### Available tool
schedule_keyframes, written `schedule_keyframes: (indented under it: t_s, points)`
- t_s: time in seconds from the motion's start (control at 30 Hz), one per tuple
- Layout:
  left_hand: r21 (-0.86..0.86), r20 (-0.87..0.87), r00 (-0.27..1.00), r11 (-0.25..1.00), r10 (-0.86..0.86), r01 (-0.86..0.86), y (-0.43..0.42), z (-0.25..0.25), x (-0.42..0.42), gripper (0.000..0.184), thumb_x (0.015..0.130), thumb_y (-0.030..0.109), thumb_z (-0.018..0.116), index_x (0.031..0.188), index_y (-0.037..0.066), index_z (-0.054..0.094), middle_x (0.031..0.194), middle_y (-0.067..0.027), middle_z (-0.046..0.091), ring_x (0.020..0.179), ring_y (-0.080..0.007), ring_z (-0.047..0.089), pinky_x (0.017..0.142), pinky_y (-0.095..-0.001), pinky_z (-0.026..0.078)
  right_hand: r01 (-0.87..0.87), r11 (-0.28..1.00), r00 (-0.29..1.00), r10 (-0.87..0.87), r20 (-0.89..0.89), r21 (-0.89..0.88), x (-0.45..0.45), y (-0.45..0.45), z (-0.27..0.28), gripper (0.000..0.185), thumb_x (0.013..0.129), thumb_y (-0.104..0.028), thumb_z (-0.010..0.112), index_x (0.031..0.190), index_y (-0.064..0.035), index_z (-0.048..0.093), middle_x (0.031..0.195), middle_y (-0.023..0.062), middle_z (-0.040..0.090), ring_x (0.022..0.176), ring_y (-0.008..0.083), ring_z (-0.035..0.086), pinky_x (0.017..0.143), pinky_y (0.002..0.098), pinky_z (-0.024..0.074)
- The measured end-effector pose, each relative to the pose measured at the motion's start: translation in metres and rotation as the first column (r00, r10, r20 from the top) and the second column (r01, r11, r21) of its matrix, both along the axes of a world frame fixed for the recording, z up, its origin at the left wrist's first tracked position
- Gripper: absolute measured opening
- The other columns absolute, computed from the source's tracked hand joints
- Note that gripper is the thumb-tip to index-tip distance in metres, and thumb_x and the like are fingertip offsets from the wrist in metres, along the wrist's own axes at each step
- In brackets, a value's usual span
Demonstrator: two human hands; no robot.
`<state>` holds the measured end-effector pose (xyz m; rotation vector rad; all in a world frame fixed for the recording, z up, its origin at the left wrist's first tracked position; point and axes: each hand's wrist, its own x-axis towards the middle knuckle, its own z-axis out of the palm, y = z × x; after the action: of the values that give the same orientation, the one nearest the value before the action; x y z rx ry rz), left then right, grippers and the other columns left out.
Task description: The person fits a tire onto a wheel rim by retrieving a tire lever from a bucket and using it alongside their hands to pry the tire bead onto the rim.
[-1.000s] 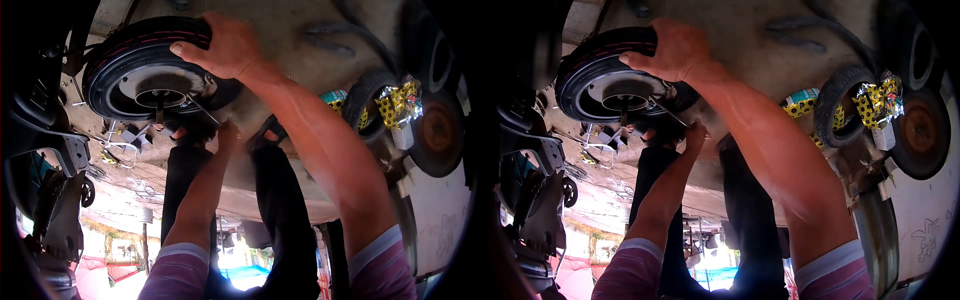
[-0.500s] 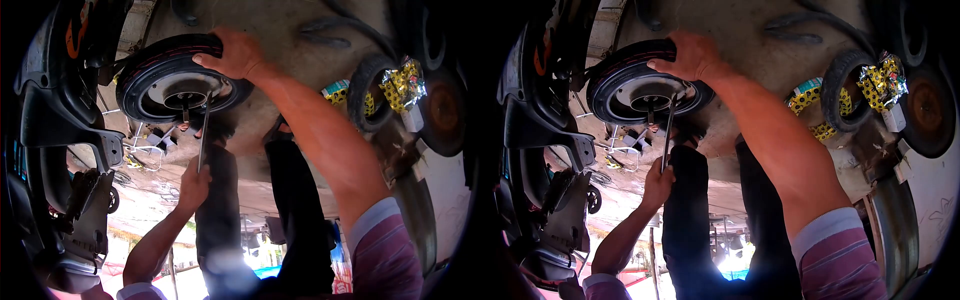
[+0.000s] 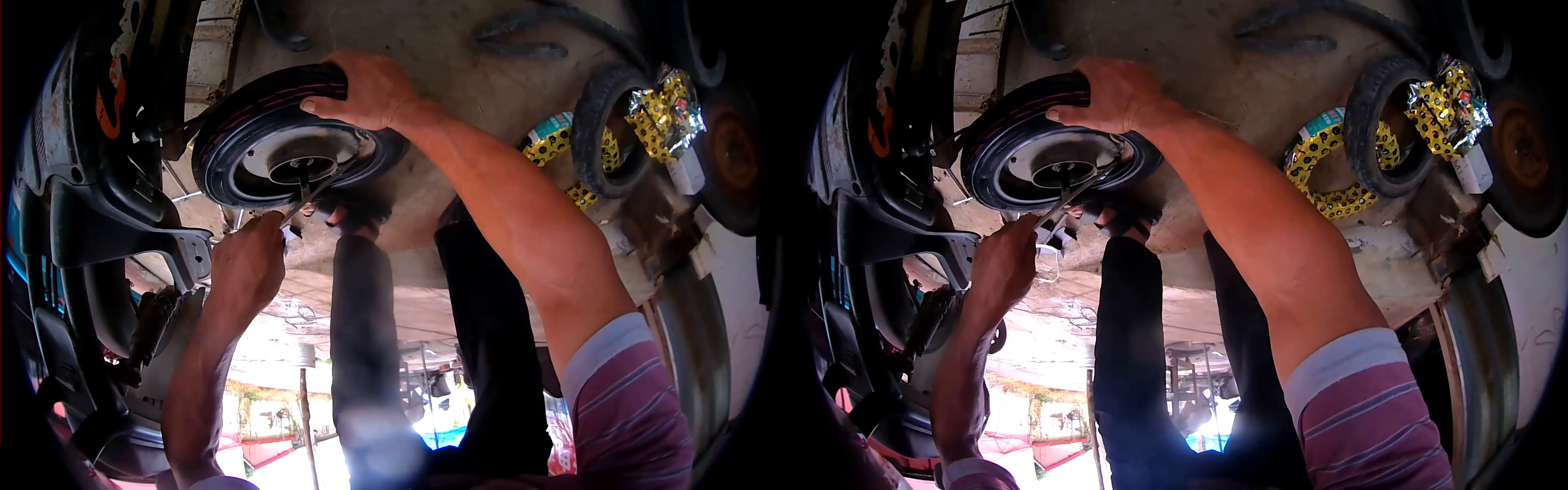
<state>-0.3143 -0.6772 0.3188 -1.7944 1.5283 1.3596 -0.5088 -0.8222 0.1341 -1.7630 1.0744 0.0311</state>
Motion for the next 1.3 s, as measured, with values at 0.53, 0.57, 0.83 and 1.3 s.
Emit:
schedule_keyframes:
  t_s: [0.53, 0.57, 0.83, 1.3]
  points:
    - [0.051, 0.162, 0.904, 0.918, -0.396, 0.393, -0.038, -0.056, -0.016, 0.014, 0.085, 0.009, 0.063, 0.097, 0.008, 0.068, 0.082, -0.0169, 0.073, 0.078, -0.0363, 0.072, 0.070, -0.0489, 0.056, 0.020, 0.999, 0.998, -0.022, 0.062, 0.038, -0.001, -0.003, -0.003, 0.073, 0.074, -0.071, 0.073, 0.111, -0.0076, 0.070, 0.106, 0.0147, 0.072, 0.104, 0.0346, 0.069, 0.091, 0.0444, 0.0544]
    - [0.015, 0.136, 0.909, 0.918, -0.394, 0.395, -0.037, -0.057, -0.014, 0.011, 0.086, 0.011, 0.063, 0.096, 0.008, 0.067, 0.082, -0.0166, 0.072, 0.077, -0.0358, 0.072, 0.069, -0.0489, 0.056, 0.020, 0.999, 0.998, -0.022, 0.056, 0.035, -0.001, -0.004, -0.003, 0.074, 0.074, -0.071, 0.073, 0.111, -0.0075, 0.070, 0.105, 0.0147, 0.072, 0.103, 0.0347, 0.069, 0.090, 0.0443, 0.0545]
    - [-0.093, -0.013, 0.895, 0.892, -0.445, 0.442, -0.021, -0.078, 0.021, 0.008, 0.081, 0.010, 0.069, 0.089, 0.009, 0.066, 0.077, -0.0132, 0.071, 0.074, -0.0311, 0.074, 0.065, -0.0446, 0.057, 0.027, 1.000, 0.995, -0.027, 0.097, 0.005, -0.002, -0.004, -0.006, 0.070, 0.074, -0.069, 0.075, 0.107, -0.0068, 0.070, 0.101, 0.0157, 0.072, 0.095, 0.0359, 0.071, 0.084, 0.0451, 0.0558]
    - [-0.105, 0.023, 0.915, 0.909, -0.403, 0.403, -0.028, -0.074, 0.004, 0.008, 0.083, 0.010, 0.067, 0.089, 0.009, 0.072, 0.081, -0.0137, 0.074, 0.078, -0.0317, 0.075, 0.070, -0.0423, 0.059, 0.043, 0.999, 0.990, -0.047, 0.137, 0.029, 0.001, -0.006, -0.009, 0.067, 0.075, -0.065, 0.076, 0.105, -0.0057, 0.069, 0.099, 0.0160, 0.071, 0.096, 0.0380, 0.069, 0.084, 0.0470, 0.0541]
